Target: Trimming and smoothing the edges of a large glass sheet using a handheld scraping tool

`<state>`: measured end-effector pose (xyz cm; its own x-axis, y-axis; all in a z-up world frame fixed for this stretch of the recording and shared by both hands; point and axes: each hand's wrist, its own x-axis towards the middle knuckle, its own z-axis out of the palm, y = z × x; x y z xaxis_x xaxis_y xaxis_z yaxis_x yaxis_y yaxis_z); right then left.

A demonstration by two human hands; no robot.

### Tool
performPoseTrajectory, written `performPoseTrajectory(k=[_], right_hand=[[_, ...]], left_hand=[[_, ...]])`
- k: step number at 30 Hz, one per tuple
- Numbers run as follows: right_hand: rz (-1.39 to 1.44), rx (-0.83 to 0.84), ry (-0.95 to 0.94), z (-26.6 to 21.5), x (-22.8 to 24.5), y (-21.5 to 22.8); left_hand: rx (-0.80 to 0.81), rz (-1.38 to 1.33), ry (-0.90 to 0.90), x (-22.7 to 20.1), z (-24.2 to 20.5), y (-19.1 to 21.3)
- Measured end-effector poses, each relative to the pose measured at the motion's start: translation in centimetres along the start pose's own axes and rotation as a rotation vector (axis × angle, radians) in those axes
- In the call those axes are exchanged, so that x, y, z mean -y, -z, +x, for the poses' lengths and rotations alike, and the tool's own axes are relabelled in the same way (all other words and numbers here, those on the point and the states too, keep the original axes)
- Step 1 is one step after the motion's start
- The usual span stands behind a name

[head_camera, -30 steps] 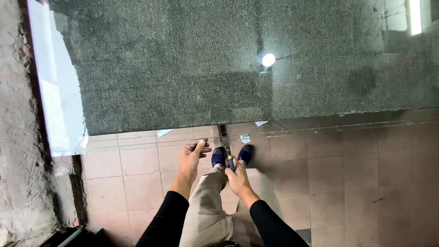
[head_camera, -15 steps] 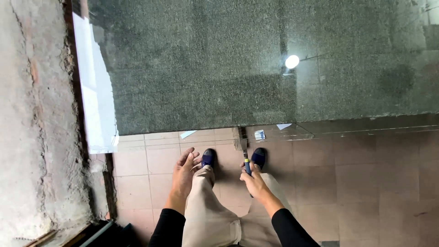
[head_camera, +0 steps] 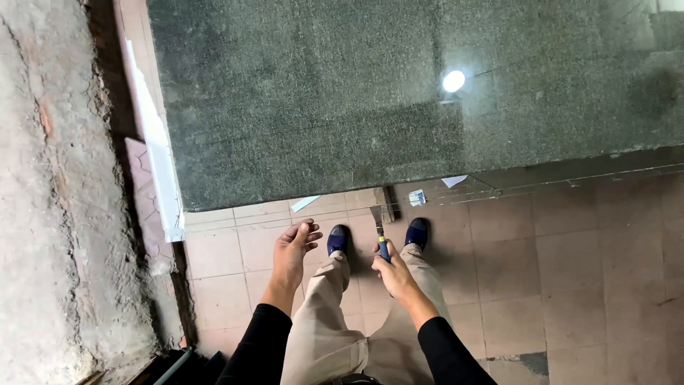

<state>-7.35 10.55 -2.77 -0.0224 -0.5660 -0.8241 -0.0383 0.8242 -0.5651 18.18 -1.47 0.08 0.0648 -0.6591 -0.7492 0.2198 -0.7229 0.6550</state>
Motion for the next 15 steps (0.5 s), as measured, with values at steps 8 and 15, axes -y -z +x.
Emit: performPoseTrajectory(k=[8, 15], right_hand=[[-0.029, -0.086, -0.026, -2.8, 4.1, -0.1], [-0.155, -0.174, 0.021, -1.2, 2.5, -0.4]], left_hand=[[0.015, -0.005, -0.005, -0.8, -0.2, -0.2], [0.011, 0.024, -0.039, -1.1, -0.2, -0.7]])
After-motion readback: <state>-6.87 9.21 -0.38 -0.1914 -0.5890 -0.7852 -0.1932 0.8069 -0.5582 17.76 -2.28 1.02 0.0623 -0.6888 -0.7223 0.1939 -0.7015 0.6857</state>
